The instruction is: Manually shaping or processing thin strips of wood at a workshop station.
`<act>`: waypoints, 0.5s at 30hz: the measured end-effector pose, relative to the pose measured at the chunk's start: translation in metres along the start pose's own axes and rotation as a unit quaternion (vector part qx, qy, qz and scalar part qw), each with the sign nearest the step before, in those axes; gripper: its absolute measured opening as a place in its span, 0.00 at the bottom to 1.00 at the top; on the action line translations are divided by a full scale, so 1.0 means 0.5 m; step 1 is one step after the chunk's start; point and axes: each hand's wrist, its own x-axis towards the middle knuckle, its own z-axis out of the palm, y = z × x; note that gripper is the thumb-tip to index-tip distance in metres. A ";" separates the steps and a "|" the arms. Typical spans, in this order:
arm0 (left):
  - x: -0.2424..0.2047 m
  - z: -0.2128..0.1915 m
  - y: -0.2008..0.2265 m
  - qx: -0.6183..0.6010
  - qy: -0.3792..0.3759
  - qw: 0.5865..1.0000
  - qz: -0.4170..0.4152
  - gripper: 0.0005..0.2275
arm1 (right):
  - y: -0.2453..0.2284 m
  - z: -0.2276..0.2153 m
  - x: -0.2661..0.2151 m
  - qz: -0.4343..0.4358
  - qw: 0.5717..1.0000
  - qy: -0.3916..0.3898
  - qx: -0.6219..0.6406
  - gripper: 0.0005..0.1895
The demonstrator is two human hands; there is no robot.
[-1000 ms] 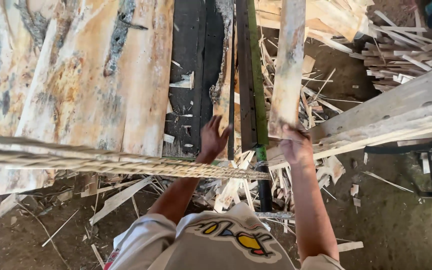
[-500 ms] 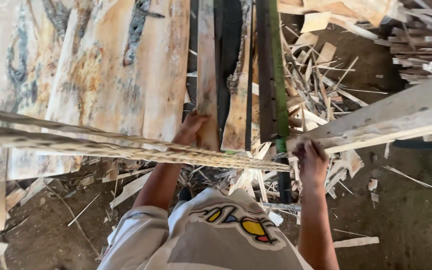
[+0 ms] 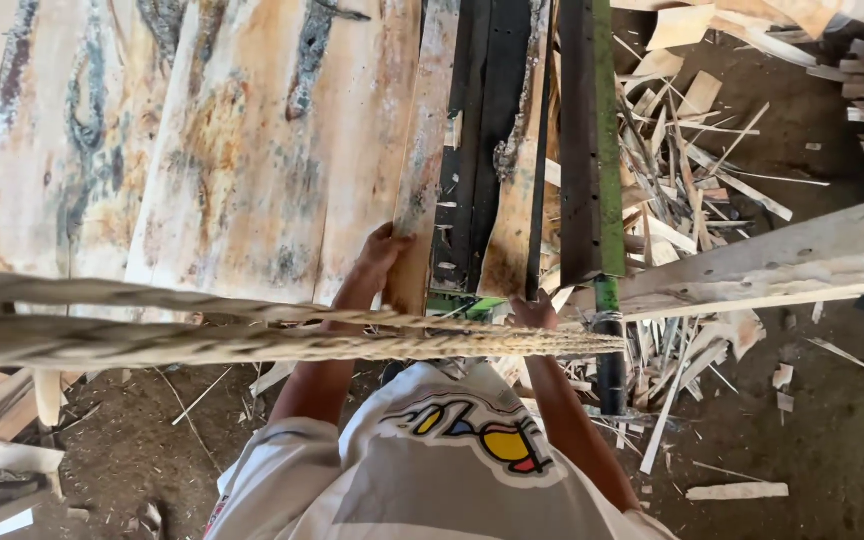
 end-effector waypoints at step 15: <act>-0.094 -0.114 0.015 0.068 -0.014 0.981 0.183 0.06 | -0.182 0.131 -0.104 0.018 0.984 -0.154 -0.082 0.14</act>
